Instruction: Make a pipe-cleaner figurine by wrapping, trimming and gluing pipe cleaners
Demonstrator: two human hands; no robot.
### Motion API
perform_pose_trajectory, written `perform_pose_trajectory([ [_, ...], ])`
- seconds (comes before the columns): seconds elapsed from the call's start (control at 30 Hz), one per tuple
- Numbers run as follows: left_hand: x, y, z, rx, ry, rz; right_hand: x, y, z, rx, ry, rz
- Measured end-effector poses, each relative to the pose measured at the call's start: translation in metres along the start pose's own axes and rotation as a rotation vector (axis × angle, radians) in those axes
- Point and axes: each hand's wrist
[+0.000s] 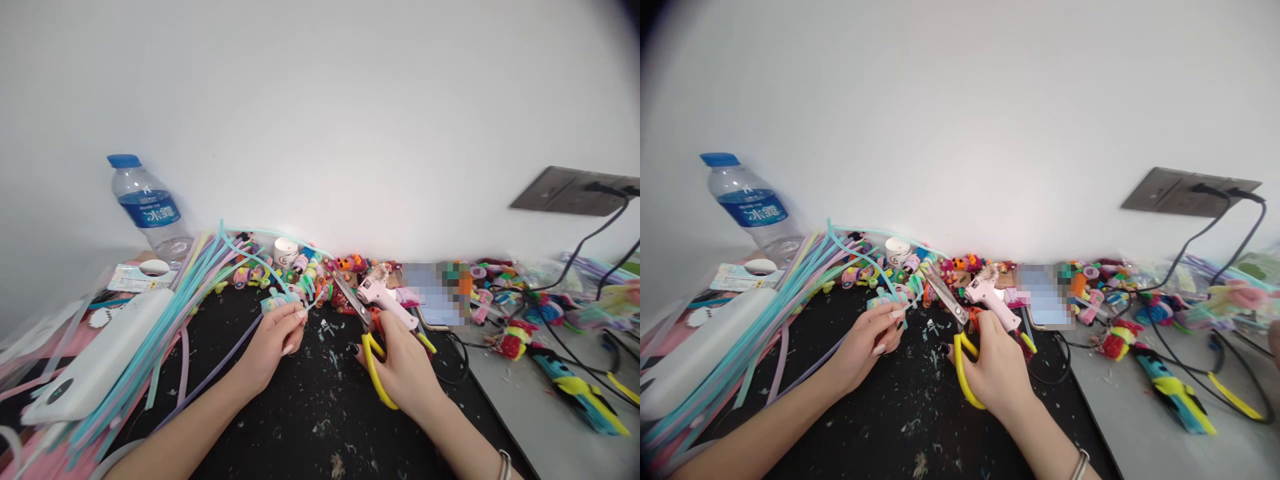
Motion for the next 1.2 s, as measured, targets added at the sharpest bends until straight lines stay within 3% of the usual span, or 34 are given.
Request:
perform_pose_trajectory([
  [0.23, 0.004, 0.001, 0.002, -0.022, -0.051, -0.045, -0.001, -0.004, 0.003, 0.037, -0.094, 0.009],
  [0.4, 0.003, 0.004, 0.002, 0.005, -0.272, -0.168, -0.012, -0.003, 0.003, -0.067, -0.517, 0.015],
  [0.6, -0.011, 0.015, 0.000, 0.062, -0.585, -0.408, -0.020, 0.003, -0.013, -0.113, -0.914, -0.205],
  [0.77, -0.017, 0.018, 0.000, 0.106, -0.562, -0.504, -0.016, 0.005, -0.019, -0.076, -0.993, -0.339],
  [1.0, -0.012, 0.017, -0.004, 0.239, -0.392, -0.510, -0.019, 0.002, -0.012, -0.157, -1.080, -0.247],
  [1.2, -0.013, 0.017, -0.002, 0.204, -0.421, -0.473, -0.023, -0.006, 0.002, -0.195, -1.033, -0.034],
])
Point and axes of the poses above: each hand's wrist, its own y-axis away from the middle knuckle, its own x-axis out of the back of the hand, z = x × y, and after that the axes turned 3 degrees about -x, right-handed
